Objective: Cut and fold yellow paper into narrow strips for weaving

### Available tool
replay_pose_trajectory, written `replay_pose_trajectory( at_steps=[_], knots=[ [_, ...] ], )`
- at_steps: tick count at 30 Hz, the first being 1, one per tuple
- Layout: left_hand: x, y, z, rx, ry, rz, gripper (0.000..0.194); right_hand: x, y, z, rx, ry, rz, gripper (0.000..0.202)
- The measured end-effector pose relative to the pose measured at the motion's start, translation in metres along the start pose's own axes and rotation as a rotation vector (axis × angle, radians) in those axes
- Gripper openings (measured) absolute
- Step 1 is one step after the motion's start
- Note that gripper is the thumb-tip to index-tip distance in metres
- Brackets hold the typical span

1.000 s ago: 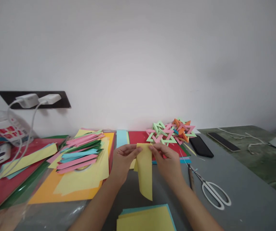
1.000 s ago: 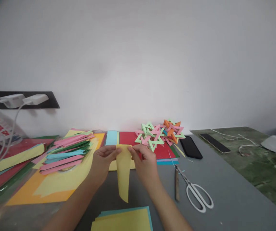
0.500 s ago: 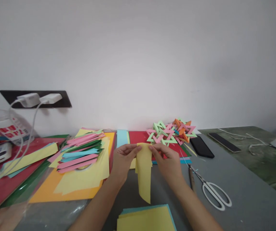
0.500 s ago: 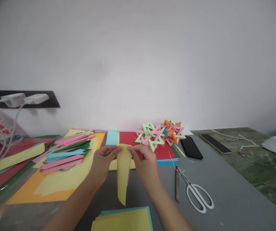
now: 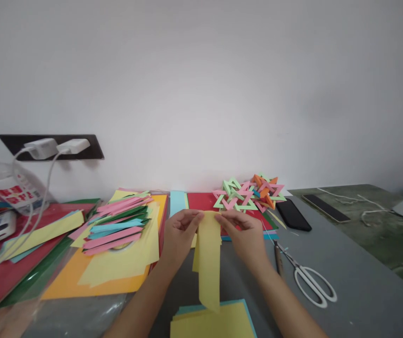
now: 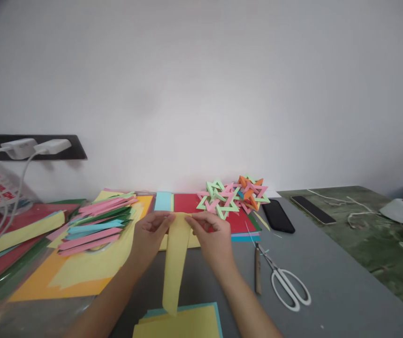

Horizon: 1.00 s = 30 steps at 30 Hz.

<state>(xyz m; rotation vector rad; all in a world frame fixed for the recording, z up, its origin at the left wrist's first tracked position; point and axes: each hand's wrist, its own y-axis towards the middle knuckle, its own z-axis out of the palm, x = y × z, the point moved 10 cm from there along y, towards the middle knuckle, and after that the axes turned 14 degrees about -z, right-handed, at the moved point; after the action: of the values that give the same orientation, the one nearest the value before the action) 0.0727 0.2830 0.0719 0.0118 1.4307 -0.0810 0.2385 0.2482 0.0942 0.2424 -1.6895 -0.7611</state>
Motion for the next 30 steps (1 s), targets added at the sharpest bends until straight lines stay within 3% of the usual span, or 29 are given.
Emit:
replay_pose_trajectory(
  at_steps=[3, 6, 9, 11, 15, 20, 26, 30],
  knots=[
    [0.004, 0.001, 0.001, 0.0, 0.008, -0.025, 0.025, 0.005, 0.002, -0.003, -0.007, -0.024, -0.05, 0.016],
    [0.015, 0.002, 0.017, 0.15, 0.012, -0.133, 0.034, 0.005, 0.002, -0.011, -0.075, -0.047, -0.067, 0.016],
    [0.026, 0.002, 0.029, 0.252, 0.044, -0.216, 0.029, -0.007, 0.001, -0.018, -0.159, 0.017, 0.007, 0.017],
    [0.029, 0.004, 0.027, 0.235, 0.038, -0.236, 0.026, -0.018, 0.0, -0.014, -0.157, 0.1, 0.073, 0.019],
    [0.033, 0.01, 0.018, 0.181, -0.022, -0.254, 0.026, -0.031, 0.0, 0.002, -0.033, 0.163, 0.153, 0.021],
    [0.029, 0.01, 0.015, 0.168, 0.03, -0.215, 0.029, -0.028, 0.001, 0.005, 0.048, 0.075, 0.125, 0.022],
    [0.017, 0.008, 0.015, 0.132, 0.243, -0.049, 0.024, -0.013, 0.003, 0.001, 0.066, -0.098, 0.002, 0.022],
    [0.021, 0.009, 0.018, 0.171, 0.176, -0.102, 0.026, -0.023, 0.002, 0.002, 0.06, -0.062, 0.07, 0.023]
  ],
)
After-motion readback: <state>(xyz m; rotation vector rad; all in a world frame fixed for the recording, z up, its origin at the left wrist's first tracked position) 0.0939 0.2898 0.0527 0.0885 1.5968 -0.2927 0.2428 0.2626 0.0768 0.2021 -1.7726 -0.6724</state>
